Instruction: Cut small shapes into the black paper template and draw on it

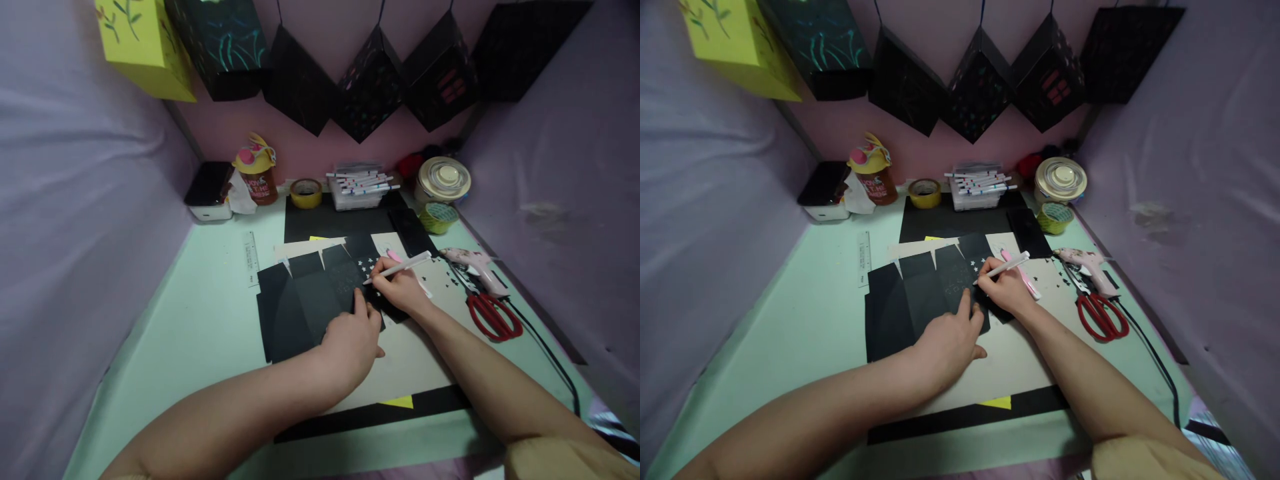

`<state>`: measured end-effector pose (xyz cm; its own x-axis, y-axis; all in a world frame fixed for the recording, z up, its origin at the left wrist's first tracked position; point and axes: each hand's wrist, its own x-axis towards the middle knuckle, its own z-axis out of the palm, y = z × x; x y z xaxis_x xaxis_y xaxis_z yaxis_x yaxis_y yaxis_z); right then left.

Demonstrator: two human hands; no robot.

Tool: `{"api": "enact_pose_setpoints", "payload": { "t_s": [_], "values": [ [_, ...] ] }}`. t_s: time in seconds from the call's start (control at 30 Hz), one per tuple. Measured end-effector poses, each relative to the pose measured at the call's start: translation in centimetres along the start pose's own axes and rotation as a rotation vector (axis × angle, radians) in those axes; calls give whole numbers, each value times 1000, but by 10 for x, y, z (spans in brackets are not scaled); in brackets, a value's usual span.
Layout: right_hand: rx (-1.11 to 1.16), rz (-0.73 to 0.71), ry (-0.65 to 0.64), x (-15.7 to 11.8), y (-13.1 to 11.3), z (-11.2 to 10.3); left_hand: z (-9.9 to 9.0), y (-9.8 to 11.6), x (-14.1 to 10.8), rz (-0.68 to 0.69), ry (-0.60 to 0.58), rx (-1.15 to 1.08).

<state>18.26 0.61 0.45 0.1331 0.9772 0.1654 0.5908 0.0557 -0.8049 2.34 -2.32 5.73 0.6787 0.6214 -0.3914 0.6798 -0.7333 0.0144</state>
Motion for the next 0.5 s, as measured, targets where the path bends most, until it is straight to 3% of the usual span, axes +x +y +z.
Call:
{"api": "enact_pose_setpoints", "payload": {
  "t_s": [0.5],
  "values": [
    [17,2,23,1,0,-1,3,0,1,-1,24,20]
  ]
}}
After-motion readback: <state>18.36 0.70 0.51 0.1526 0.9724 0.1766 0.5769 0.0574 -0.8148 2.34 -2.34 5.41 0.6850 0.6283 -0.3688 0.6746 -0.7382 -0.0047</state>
